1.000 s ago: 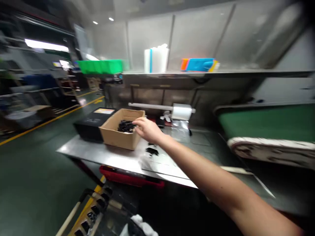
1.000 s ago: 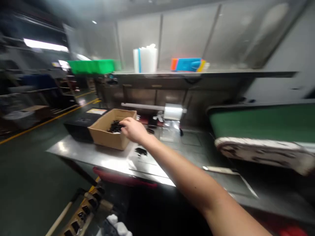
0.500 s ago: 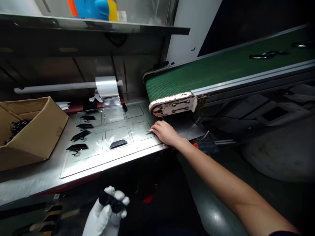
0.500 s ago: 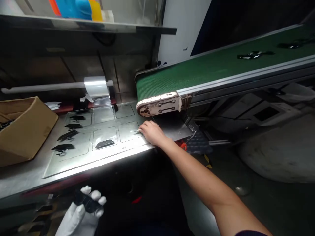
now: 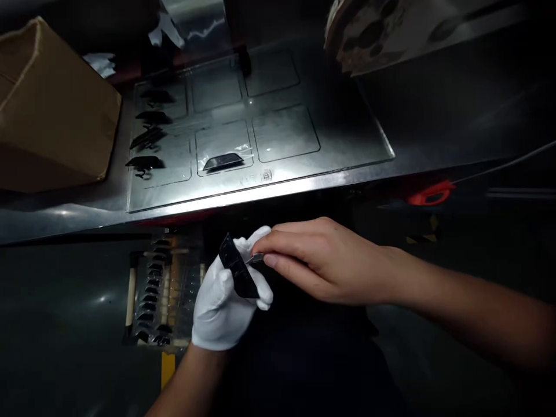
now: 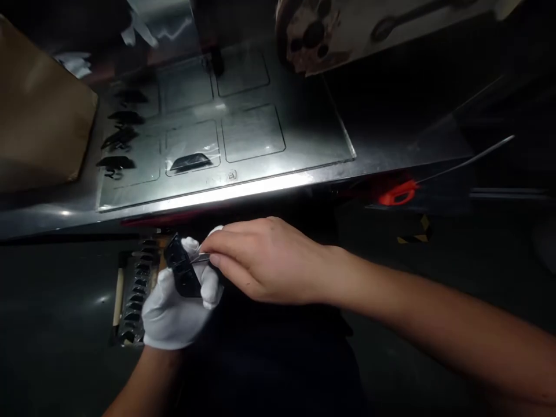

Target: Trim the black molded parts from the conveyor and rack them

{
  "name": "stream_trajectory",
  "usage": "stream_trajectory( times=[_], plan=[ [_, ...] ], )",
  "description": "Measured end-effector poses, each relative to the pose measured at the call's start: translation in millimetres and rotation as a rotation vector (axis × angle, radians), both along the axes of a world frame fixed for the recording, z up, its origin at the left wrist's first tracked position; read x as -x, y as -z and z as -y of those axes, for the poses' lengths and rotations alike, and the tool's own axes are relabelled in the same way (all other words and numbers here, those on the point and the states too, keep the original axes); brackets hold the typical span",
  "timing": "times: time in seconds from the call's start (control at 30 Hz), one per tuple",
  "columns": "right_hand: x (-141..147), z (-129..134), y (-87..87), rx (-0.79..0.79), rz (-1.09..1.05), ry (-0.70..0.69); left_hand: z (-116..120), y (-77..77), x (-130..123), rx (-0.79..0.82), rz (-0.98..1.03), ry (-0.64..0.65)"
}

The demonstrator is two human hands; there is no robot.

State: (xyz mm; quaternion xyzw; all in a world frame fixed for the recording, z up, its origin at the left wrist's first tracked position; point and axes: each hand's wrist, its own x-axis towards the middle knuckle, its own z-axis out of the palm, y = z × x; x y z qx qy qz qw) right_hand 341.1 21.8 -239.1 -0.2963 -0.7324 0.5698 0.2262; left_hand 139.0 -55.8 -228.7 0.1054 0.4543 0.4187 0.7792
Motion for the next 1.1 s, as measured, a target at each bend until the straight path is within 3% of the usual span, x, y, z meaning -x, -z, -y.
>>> stream_trajectory(
  times=[0.37,0.67,1.1],
  plan=[
    [13,16,6.2,-0.101,0.096,0.150,0,3.7,7,-0.064,0.000,0.050],
    [9,7,8.8,-0.191,0.103,-0.009,4,1.3,18,0.008,0.031,0.086],
    [11,9,6.3,-0.175,0.088,-0.049,7,0.0,18,0.011,0.067,0.038]
  ],
)
